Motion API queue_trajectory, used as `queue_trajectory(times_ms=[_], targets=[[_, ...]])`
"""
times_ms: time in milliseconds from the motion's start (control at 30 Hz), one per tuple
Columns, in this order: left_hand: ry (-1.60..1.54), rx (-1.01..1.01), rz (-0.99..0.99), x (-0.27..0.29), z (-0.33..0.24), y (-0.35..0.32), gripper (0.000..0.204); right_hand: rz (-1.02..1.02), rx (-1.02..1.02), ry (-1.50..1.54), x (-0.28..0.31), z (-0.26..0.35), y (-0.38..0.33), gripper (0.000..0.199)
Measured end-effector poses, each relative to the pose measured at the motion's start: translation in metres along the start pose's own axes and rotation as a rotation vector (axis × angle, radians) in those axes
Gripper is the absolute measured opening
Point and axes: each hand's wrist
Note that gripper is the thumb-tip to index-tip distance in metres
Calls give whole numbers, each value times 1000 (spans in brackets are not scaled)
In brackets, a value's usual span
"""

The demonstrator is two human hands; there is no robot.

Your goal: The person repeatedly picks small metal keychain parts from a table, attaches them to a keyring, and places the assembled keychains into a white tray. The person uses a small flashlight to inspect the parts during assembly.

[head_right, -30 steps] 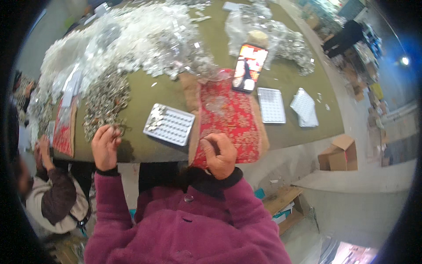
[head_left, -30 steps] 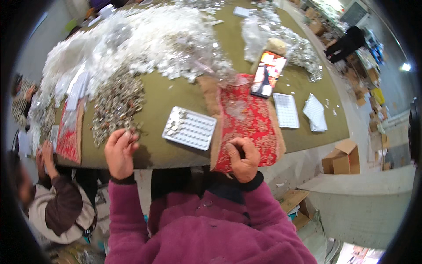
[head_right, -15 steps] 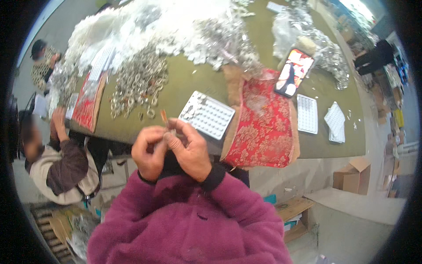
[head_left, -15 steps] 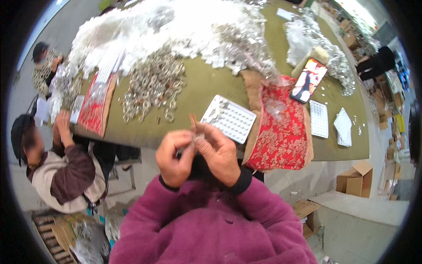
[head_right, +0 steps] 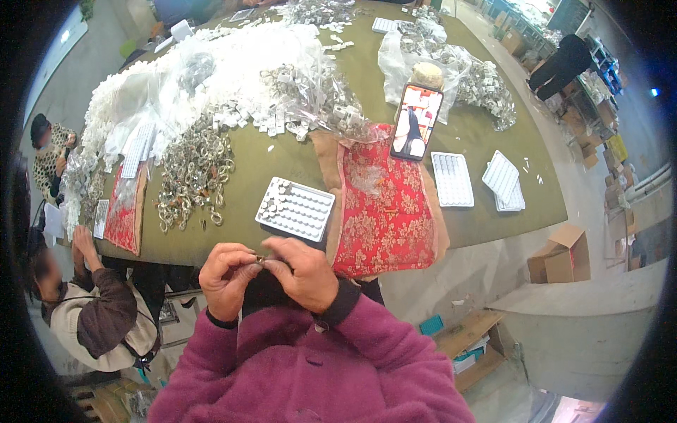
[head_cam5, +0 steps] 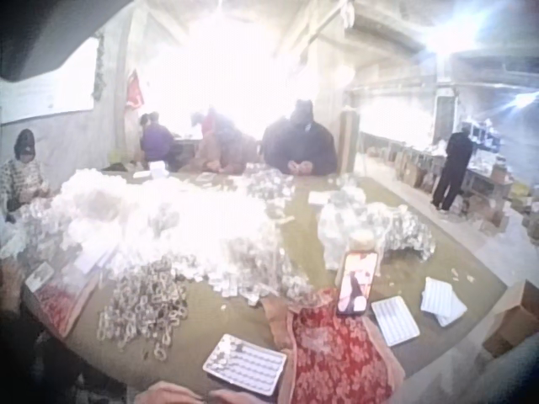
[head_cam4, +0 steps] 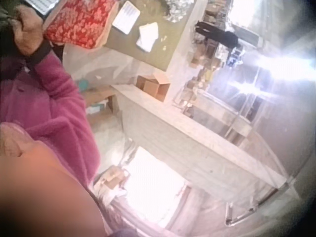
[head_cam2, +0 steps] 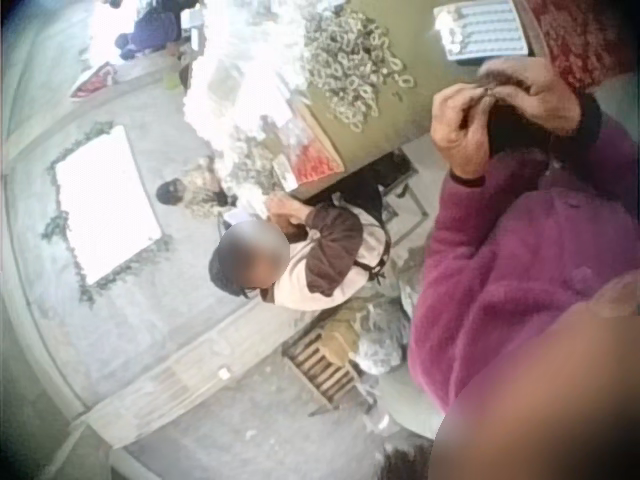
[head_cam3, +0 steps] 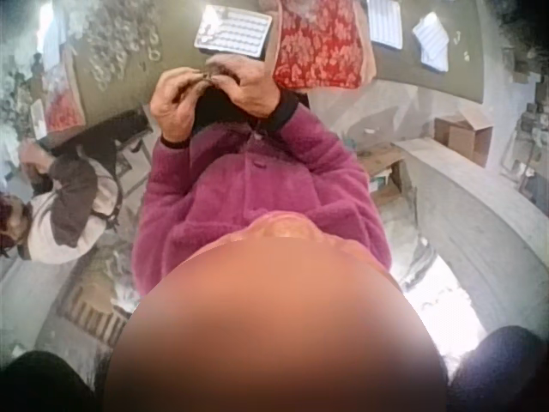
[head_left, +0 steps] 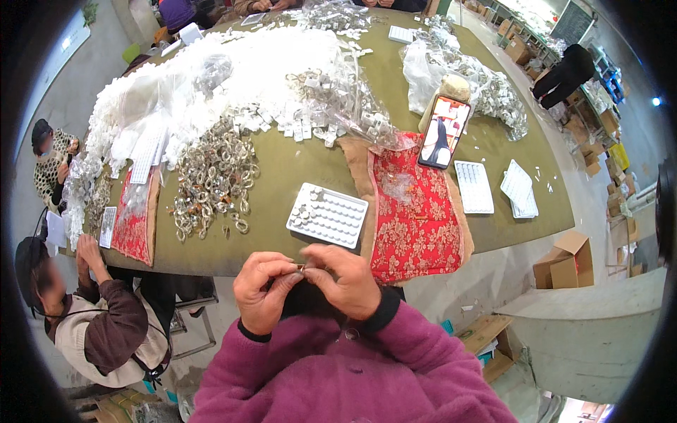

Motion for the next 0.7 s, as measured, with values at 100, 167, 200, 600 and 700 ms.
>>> queue_trajectory(times_ms=[100,167,200,600,700], targets=[[-300,328,45,-4,2,-8,21,-42,211,-82,8,-3,-3,27],[-451,471,61,-9,1,-13,21,-67,335,-127,12,-7,-4,25],[-471,475,63,-12,0,-14,21,-66,295,-115,13,-9,-5,23],[268,-230,115,-24,-7,1,26,57,-88,72,22,-12,-21,13],[277,-322,142,-30,-13,4,25,87,-238,129,26,-10,-21,16]])
Point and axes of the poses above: each hand's wrist, its own y-axis towards the middle knuckle, its own x-axis out of the back of the hand, z = x × y, and after that the axes turned 1 degree about x, right-handed
